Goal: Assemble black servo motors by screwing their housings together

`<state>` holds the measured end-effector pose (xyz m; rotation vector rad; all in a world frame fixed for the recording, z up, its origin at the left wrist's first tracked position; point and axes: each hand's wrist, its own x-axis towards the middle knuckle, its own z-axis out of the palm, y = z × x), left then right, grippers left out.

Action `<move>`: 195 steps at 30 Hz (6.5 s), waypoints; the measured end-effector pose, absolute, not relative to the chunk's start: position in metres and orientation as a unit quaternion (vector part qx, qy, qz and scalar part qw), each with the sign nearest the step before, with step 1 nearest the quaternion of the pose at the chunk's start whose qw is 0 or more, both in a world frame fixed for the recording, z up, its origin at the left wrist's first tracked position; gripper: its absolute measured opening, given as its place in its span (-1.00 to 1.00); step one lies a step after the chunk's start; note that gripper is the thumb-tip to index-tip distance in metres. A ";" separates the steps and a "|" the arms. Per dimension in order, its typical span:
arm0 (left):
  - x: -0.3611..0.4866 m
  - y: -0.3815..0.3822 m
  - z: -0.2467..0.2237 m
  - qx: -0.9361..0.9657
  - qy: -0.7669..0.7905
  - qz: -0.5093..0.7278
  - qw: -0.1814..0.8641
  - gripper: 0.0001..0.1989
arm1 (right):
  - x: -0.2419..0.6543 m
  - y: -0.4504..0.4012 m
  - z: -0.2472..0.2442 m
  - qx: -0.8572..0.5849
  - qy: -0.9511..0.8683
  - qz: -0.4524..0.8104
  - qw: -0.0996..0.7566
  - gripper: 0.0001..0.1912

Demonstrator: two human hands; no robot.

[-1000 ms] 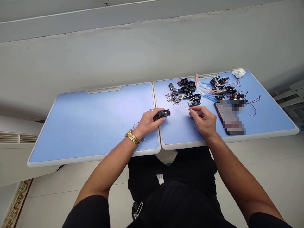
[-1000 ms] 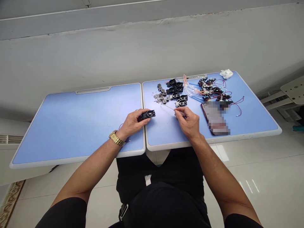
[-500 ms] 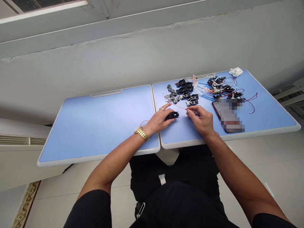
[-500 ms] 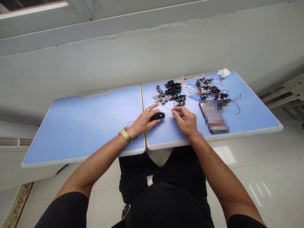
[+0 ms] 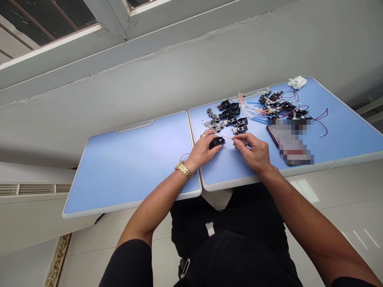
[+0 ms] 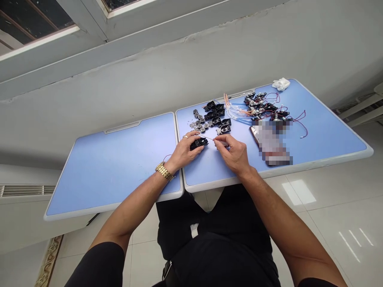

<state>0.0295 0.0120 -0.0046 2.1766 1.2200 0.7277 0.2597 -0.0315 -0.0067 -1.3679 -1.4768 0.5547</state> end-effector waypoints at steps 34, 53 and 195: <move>-0.002 -0.003 0.008 0.750 0.433 0.327 0.377 -0.64 | 0.262 -0.029 -0.008 -0.563 -0.590 0.225 0.533 -0.84; -0.028 -0.016 -0.007 0.677 0.369 0.383 0.508 -0.57 | 0.266 -0.041 -0.005 -0.464 -0.589 0.331 0.572 -0.92; -0.044 -0.009 -0.008 0.671 0.375 0.330 0.548 -0.36 | 0.252 -0.050 -0.004 -0.474 -0.671 0.290 0.492 -0.96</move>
